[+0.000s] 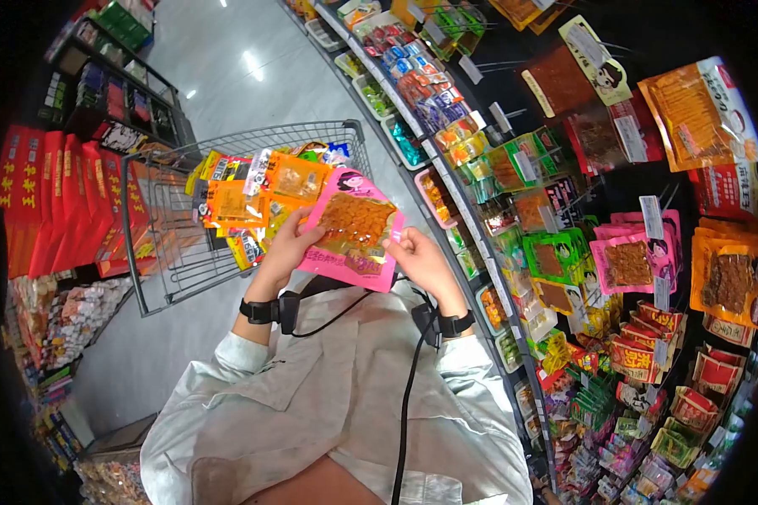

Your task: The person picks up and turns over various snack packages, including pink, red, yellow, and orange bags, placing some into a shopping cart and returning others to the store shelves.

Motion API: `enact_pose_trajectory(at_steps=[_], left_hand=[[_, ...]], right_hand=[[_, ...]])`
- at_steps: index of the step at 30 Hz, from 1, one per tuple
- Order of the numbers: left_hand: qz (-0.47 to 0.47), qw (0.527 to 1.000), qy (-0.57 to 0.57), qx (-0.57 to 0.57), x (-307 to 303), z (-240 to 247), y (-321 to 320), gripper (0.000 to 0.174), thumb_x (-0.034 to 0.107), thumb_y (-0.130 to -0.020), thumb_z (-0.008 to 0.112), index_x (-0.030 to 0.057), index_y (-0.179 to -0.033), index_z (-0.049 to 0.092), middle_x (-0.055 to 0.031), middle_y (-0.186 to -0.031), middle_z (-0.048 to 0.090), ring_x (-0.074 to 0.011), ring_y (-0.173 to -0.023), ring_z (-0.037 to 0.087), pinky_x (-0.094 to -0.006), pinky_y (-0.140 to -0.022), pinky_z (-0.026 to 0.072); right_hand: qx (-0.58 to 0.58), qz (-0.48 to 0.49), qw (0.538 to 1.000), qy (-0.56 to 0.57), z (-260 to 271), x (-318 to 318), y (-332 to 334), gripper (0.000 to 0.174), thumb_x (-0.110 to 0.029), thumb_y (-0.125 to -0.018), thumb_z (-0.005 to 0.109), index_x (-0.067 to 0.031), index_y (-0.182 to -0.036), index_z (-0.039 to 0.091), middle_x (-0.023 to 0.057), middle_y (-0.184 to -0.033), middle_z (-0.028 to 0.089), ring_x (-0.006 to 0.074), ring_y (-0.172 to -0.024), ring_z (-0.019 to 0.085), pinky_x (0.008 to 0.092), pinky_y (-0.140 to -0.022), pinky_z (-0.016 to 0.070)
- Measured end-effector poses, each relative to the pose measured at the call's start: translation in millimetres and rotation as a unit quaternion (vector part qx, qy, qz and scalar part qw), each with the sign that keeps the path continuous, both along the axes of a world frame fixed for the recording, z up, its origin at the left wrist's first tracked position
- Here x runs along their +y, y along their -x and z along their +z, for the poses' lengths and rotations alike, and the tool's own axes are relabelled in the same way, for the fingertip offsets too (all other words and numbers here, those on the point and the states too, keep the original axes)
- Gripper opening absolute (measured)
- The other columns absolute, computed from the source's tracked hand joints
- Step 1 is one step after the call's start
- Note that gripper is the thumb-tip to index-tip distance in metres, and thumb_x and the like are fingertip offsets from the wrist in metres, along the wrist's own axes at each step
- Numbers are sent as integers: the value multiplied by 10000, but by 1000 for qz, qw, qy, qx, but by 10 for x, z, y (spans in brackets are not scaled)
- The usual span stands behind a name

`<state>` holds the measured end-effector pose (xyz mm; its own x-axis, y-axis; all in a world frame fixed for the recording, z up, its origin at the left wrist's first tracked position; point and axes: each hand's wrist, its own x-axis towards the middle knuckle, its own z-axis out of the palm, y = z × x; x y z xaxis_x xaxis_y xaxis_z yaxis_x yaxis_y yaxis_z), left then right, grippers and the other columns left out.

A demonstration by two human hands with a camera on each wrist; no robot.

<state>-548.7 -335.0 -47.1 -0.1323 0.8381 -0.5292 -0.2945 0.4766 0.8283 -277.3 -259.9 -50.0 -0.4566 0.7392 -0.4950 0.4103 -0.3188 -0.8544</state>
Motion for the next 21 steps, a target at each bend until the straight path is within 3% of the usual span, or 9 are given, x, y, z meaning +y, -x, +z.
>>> enact_pose_trajectory(at_steps=[4, 5, 12, 14, 16, 19, 21], left_hand=[[-17, 1000, -16, 18, 121, -22, -26, 475, 130, -1012, 651, 16, -1452, 514, -86, -1228, 695, -135, -1062, 674, -279, -906, 529], [-24, 999, -24, 25, 143, 5, -35, 474, 126, -1010, 651, 4, -1448, 513, -92, -1236, 693, -141, -1080, 669, -285, -920, 526], [15, 998, -64, -1, 91, 140, 85, 436, 48, -1032, 592, -8, -1458, 513, -107, -1303, 688, -141, -1117, 664, -273, -949, 516], [54, 995, -80, -9, 20, 143, 158, 442, 33, -1032, 580, -8, -1465, 505, -109, -1309, 688, -144, -1126, 664, -271, -954, 515], [87, 993, -81, 17, -19, 241, 214, 479, 41, -1039, 561, 0, -1505, 462, -113, -1307, 688, -141, -1124, 663, -271, -958, 515], [150, 984, -84, 42, -87, 202, 302, 516, 93, -1065, 539, 38, -1560, 405, -105, -1282, 695, -131, -1073, 667, -278, -956, 529], [172, 981, -89, 17, -103, 176, 309, 503, 137, -1066, 554, 61, -1550, 440, -90, -1230, 702, -136, -1052, 667, -292, -978, 523]], right_hand=[[-13, 5, 1000, -19, 15, -3, -117, 229, -227, -1031, 697, -15, -1107, 654, -48, -927, 648, 28, -807, 553, 212, -722, 466], [-8, -14, 999, -43, -18, -20, -140, 269, -290, -994, 729, -27, -1002, 670, -46, -785, 609, 48, -707, 520, 246, -631, 435], [-21, 13, 999, -41, 65, 64, -26, 264, -278, -995, 737, -24, -1023, 670, -6, -837, 666, 78, -753, 589, 255, -677, 483], [64, 3, 997, -38, -102, 100, 62, 280, -207, -1003, 721, 0, -1183, 663, 22, -934, 709, 84, -850, 643, 260, -771, 524], [48, 35, 998, -17, 166, 113, 192, 359, -189, -1028, 696, 7, -1315, 608, 6, -1043, 690, 68, -973, 633, 245, -884, 512], [53, 59, 996, -28, 159, 69, 241, 374, -166, -1029, 686, -15, -1360, 601, 20, -1080, 696, 77, -989, 641, 250, -900, 515], [38, 68, 997, -23, 167, 41, 210, 354, -150, -1029, 677, -27, -1353, 607, 21, -1095, 696, 77, -994, 642, 249, -907, 515]])
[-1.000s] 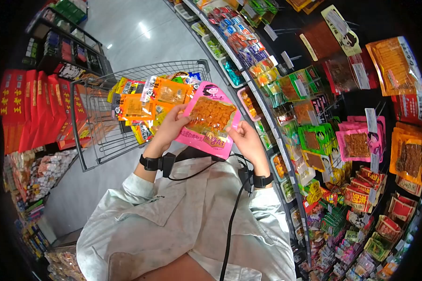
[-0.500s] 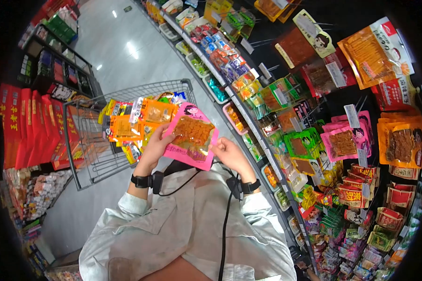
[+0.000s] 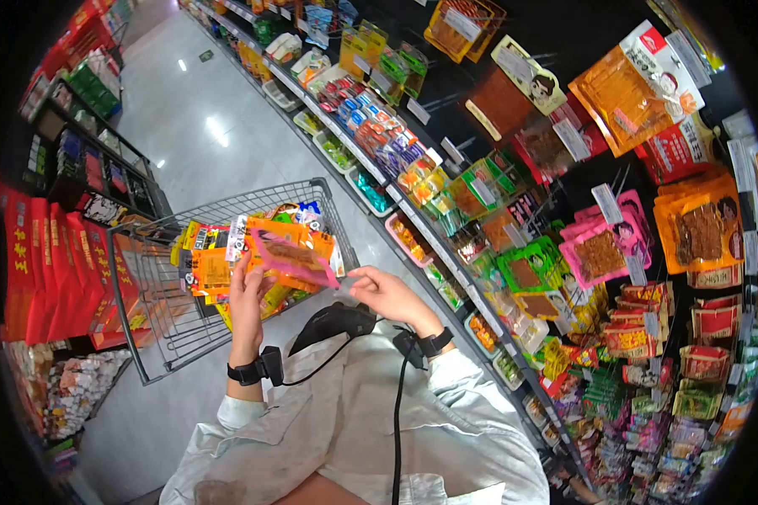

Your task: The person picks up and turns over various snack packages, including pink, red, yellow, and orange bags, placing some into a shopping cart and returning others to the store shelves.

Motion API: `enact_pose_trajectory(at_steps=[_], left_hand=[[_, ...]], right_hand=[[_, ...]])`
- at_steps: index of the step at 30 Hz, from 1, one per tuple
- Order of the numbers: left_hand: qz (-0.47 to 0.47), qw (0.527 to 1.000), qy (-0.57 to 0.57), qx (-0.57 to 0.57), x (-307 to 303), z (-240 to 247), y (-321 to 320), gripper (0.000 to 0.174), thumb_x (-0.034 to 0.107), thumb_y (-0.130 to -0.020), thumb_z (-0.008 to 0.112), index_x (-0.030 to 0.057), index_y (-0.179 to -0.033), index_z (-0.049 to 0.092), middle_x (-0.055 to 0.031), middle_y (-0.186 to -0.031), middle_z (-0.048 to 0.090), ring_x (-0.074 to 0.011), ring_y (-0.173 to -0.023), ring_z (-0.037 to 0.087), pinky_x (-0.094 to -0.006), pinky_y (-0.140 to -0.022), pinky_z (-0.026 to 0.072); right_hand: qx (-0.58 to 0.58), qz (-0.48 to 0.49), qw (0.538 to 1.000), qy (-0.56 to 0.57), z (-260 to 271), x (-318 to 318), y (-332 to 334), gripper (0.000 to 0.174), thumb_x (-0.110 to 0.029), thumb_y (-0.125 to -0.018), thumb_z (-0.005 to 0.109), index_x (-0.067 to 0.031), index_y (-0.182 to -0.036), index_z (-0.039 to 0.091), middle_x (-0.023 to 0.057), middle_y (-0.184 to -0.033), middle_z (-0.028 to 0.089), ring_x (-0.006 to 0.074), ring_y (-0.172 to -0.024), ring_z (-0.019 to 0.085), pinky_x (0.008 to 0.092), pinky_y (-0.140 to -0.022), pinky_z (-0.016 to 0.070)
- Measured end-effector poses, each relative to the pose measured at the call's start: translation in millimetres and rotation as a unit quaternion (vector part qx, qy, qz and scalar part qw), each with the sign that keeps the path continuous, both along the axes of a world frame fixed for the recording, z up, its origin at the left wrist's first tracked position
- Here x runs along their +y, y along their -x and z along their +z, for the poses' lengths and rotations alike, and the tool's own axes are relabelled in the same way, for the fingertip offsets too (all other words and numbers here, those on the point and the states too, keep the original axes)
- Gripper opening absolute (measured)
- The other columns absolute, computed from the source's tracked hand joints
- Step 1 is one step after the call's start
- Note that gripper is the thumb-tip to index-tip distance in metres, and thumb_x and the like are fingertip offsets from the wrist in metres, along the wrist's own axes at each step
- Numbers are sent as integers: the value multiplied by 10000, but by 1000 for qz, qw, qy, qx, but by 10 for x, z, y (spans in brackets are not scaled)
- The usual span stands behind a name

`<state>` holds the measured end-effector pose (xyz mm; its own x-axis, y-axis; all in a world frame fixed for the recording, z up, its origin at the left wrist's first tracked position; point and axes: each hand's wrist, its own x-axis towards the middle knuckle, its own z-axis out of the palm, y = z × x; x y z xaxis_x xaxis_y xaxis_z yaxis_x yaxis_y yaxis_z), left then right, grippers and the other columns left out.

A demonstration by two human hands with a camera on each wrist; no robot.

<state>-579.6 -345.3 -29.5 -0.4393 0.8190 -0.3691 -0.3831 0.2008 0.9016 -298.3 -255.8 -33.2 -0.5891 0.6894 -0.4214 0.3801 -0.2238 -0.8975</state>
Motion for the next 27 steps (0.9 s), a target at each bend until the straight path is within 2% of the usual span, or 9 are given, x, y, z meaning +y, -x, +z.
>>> enact_pose_trajectory(at_steps=[3, 5, 11, 15, 20, 24, 27], left_hand=[[-25, 999, -10, -22, 13, -72, 6, 443, 165, -1067, 561, 67, -1493, 490, -94, -1181, 705, -158, -1020, 671, -298, -969, 530], [-68, 997, -8, -24, 45, -170, -33, 394, 163, -1068, 562, 59, -1446, 523, -91, -1162, 705, -154, -1014, 670, -294, -957, 532], [-214, 976, -2, -47, 291, -512, -316, 310, 162, -1065, 574, 48, -1353, 588, -77, -1117, 701, -157, -1010, 669, -305, -939, 541], [-315, 948, -42, -28, 495, -615, -607, 257, 158, -1061, 596, 33, -1285, 615, -83, -1132, 702, -157, -1036, 676, -306, -930, 546], [-453, 890, -54, -7, 627, -483, -930, 235, 107, -1036, 581, 44, -1256, 631, -74, -1119, 716, -136, -1034, 671, -287, -922, 528], [-498, 866, -34, -4, 623, -439, -1267, 249, 123, -994, 640, 42, -1230, 629, -42, -1030, 711, -112, -947, 656, -265, -849, 514], [-527, 850, -18, 1, 555, -440, -1511, 250, 117, -1021, 601, 58, -1262, 631, -45, -1078, 714, -120, -1013, 665, -273, -928, 510]], right_hand=[[-15, -30, 999, -2, -11, -115, -133, 328, -129, -1029, 664, -28, -1338, 618, 7, -1089, 693, 65, -985, 637, 239, -889, 513], [-22, -77, 997, -14, -8, -215, -250, 314, -162, -1011, 688, -34, -1294, 645, 6, -1017, 684, 78, -916, 642, 254, -847, 527], [-51, -187, 981, -17, 24, -674, -750, 324, -174, -1012, 696, -46, -1305, 643, -10, -1019, 660, 71, -953, 629, 248, -866, 514], [-60, -266, 962, -2, 55, -1067, -1080, 312, -150, -1026, 682, -52, -1319, 635, 14, -1083, 699, 91, -1019, 650, 257, -918, 513], [-62, -350, 934, 35, 114, -1486, -1409, 312, -146, -1042, 658, -45, -1336, 628, 23, -1108, 720, 107, -1036, 652, 267, -942, 504], [-70, -397, 914, 48, 153, -1744, -1652, 312, -159, -1044, 652, -47, -1334, 627, 20, -1101, 715, 111, -1044, 642, 273, -950, 491], [-56, -424, 902, 66, 136, -1894, -1864, 313, -160, -1039, 662, -45, -1328, 627, 18, -1097, 710, 111, -1049, 634, 269, -952, 480]])
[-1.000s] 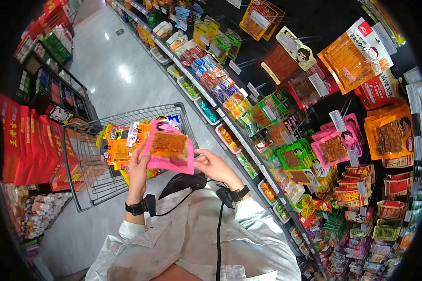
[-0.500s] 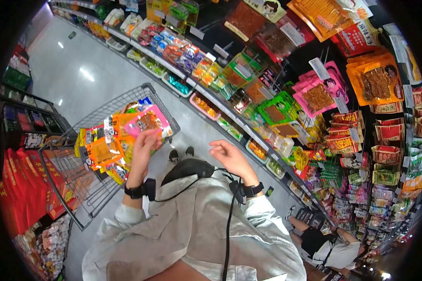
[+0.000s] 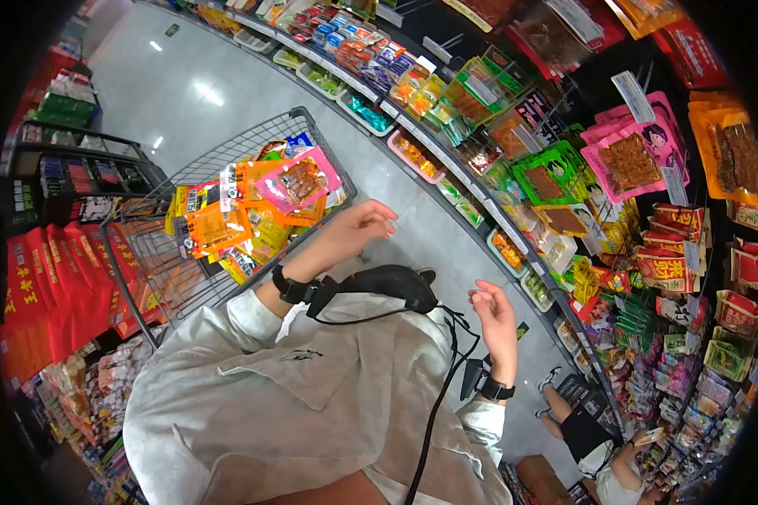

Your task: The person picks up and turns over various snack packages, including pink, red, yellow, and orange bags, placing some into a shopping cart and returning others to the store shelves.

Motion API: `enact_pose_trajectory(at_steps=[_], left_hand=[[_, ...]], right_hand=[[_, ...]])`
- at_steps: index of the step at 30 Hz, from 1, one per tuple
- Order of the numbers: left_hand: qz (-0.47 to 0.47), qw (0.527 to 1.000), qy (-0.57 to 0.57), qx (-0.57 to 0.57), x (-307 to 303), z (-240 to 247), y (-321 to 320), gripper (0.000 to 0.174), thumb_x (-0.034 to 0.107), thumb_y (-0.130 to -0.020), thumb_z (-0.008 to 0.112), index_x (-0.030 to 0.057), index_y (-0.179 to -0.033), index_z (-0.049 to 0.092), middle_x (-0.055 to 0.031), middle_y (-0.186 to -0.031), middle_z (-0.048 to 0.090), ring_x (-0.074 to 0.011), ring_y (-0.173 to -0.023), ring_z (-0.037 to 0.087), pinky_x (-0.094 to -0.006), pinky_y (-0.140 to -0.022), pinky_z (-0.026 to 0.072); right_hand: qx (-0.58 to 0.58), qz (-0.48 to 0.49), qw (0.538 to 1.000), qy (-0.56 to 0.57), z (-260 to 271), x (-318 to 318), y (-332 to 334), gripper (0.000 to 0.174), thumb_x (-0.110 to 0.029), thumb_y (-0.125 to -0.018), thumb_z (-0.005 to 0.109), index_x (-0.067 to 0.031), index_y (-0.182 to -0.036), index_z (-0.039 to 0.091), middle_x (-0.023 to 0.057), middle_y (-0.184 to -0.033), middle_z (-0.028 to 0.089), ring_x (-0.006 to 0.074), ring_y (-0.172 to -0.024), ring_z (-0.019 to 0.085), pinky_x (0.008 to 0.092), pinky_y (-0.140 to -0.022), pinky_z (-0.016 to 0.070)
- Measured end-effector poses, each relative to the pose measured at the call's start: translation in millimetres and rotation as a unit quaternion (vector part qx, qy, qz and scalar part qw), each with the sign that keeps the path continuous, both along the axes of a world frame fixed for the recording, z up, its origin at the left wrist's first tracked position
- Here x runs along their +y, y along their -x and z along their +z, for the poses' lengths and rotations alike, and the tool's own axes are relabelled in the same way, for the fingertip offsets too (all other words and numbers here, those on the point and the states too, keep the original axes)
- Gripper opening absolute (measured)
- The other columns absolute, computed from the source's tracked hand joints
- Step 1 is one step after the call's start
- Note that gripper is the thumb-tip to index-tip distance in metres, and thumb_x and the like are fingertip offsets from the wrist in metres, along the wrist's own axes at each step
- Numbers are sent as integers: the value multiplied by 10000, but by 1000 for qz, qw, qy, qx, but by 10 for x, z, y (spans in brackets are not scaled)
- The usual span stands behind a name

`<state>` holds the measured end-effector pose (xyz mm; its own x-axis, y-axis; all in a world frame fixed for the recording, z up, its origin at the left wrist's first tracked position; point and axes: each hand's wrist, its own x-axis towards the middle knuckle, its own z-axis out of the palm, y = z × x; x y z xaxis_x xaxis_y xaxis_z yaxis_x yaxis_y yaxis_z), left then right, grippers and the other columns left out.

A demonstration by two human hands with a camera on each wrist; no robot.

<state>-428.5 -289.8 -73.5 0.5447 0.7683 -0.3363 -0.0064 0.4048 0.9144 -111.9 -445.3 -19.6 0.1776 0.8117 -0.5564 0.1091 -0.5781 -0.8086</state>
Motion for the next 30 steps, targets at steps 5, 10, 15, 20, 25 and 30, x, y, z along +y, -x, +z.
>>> enact_pose_trajectory(at_steps=[5, 10, 15, 20, 25, 30], left_hand=[[-26, 999, -31, 24, -99, -52, -615, 249, 143, -1022, 640, 36, -1247, 632, -41, -1048, 712, -108, -975, 660, -266, -890, 519], [-45, 998, -40, 19, -335, 30, -1336, 240, 129, -1044, 613, 16, -1255, 625, -58, -1059, 712, -129, -997, 672, -286, -922, 529], [-56, 998, -29, 16, -578, 136, -2050, 250, 123, -1056, 605, 2, -1273, 624, -44, -1065, 709, -127, -1037, 664, -284, -957, 517], [-65, 997, -18, 43, -799, 214, -2494, 253, 153, -1070, 607, 6, -1275, 622, -35, -1069, 708, -121, -1043, 663, -282, -958, 516], [-67, 995, -16, 78, -630, 231, -2650, 240, 141, -1061, 606, 14, -1264, 627, -40, -1060, 715, -120, -1026, 670, -276, -944, 518], [-55, 997, 3, 55, -149, 119, -2855, 227, 105, -1037, 610, 19, -1248, 623, -47, -1056, 720, -114, -1008, 668, -266, -909, 517]], right_hand=[[7, 5, 999, -36, -277, -243, -599, 306, -137, -1037, 656, -55, -1330, 628, 34, -1105, 715, 104, -1024, 643, 259, -926, 490], [12, -14, 998, -57, -506, -500, -1297, 310, -140, -1031, 665, -43, -1324, 644, 33, -1131, 717, 91, -1008, 643, 249, -881, 505], [36, -50, 995, -81, -530, -707, -1959, 321, -185, -1022, 691, -43, -1309, 662, 31, -1113, 722, 94, -992, 645, 266, -890, 518], [8, -47, 994, -94, -561, -728, -2535, 320, -194, -1020, 696, -42, -1300, 660, 39, -1096, 722, 105, -980, 646, 275, -889, 519], [18, -56, 994, -89, -550, -525, -2803, 335, -153, -1037, 658, -24, -1345, 624, 75, -1169, 733, 141, -1107, 665, 290, -980, 504], [17, -85, 992, -95, -626, -306, -2936, 344, -160, -1037, 669, -23, -1349, 622, 75, -1173, 730, 133, -1091, 661, 287, -977, 502]])
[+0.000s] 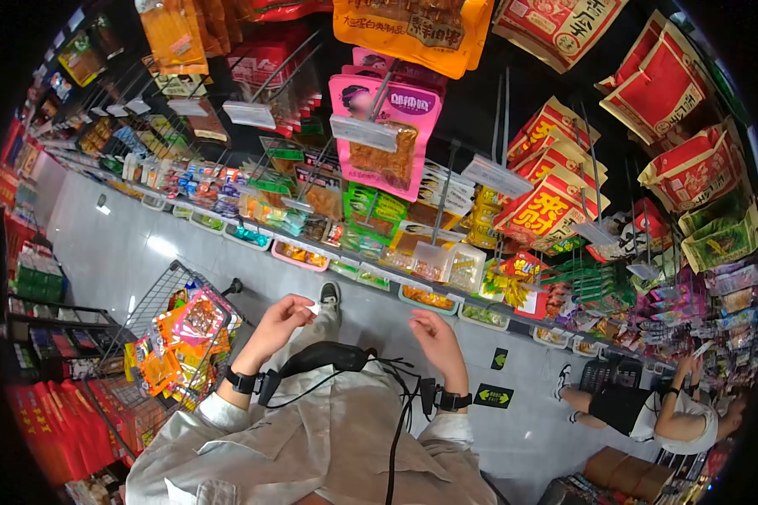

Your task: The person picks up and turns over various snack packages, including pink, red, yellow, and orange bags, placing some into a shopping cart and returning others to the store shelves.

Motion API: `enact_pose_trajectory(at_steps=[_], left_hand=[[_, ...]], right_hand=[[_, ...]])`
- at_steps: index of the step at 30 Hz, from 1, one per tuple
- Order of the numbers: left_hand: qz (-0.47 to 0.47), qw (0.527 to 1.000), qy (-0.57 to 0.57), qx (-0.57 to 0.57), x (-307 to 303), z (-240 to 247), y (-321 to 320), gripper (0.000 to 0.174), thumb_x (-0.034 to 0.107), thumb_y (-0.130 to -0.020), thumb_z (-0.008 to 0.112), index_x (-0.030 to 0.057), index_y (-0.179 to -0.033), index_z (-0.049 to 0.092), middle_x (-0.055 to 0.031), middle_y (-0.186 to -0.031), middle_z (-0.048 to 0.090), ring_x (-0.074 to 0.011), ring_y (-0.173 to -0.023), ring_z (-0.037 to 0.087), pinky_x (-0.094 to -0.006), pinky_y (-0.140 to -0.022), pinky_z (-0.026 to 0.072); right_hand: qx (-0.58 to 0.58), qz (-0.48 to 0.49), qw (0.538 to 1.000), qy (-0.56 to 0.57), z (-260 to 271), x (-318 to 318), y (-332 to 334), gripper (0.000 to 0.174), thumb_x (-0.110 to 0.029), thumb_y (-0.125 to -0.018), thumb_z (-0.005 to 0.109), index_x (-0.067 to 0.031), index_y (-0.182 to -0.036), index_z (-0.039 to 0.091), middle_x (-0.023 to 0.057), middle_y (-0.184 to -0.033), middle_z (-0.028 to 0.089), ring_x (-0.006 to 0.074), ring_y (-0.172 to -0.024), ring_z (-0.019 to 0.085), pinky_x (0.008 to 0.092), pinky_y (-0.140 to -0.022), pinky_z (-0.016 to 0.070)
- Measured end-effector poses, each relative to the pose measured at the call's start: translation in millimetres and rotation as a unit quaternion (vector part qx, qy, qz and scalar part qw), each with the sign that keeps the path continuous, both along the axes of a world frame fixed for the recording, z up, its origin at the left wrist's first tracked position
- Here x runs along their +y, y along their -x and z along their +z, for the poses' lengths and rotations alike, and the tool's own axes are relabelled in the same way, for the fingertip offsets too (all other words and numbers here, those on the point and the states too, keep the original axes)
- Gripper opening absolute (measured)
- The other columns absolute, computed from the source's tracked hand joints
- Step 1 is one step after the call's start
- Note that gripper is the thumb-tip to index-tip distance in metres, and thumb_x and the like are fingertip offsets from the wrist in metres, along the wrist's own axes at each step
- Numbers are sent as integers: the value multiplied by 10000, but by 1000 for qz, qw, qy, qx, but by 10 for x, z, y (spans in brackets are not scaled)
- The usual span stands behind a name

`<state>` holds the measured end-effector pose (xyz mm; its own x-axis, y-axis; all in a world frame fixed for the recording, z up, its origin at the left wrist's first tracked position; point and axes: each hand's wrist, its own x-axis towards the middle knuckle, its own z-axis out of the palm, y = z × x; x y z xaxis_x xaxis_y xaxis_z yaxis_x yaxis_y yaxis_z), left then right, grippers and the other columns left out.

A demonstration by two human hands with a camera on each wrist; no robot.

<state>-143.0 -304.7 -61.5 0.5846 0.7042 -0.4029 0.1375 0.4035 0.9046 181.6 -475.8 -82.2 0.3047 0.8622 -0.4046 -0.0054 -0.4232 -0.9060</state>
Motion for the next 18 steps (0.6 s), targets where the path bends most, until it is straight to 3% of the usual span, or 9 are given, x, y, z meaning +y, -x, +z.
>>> enact_pose_trajectory(at_steps=[4, 9, 11, 15, 18], left_hand=[[-27, 998, -10, -50, 562, -194, -333, 221, 113, -1062, 595, 17, -1259, 625, -32, -1049, 709, -126, -1017, 676, -288, -928, 538], [-48, 992, -108, -52, 1336, -90, -819, 208, 85, -1006, 646, 9, -1198, 622, 14, -950, 654, -66, -905, 617, -215, -814, 494], [-34, 988, -137, -60, 1627, -25, -975, 257, 89, -995, 655, 7, -1234, 609, -22, -1021, 673, -92, -945, 628, -239, -835, 508], [13, 961, -274, -18, 2036, 133, -1274, 411, 126, -970, 685, 13, -1342, 552, -117, -1239, 674, -198, -1098, 649, -325, -919, 530], [23, 952, -305, -26, 2219, 226, -1433, 529, 156, -956, 703, 35, -1424, 488, -161, -1386, 620, -285, -1227, 621, -394, -991, 518]], right_hand=[[-10, -37, 999, -22, 156, 248, -165, 339, -160, -1039, 668, -27, -1347, 624, 58, -1150, 728, 120, -1066, 655, 276, -974, 499], [-41, -99, 992, -64, 380, 736, -397, 279, -100, -1041, 652, -31, -1311, 631, 26, -1102, 720, 91, -1041, 654, 245, -930, 504], [-34, -117, 988, -90, 439, 1040, -440, 262, -69, -1046, 633, -14, -1302, 627, 15, -1087, 714, 85, -1029, 653, 233, -937, 499], [-74, -111, 983, -125, 500, 1602, -428, 393, -68, -1035, 644, -24, -1409, 533, 79, -1276, 650, 132, -1164, 617, 266, -992, 492], [-82, -123, 970, -191, 571, 2025, -371, 504, -60, -1018, 660, -33, -1476, 452, 126, -1406, 571, 178, -1270, 569, 300, -1037, 484]])
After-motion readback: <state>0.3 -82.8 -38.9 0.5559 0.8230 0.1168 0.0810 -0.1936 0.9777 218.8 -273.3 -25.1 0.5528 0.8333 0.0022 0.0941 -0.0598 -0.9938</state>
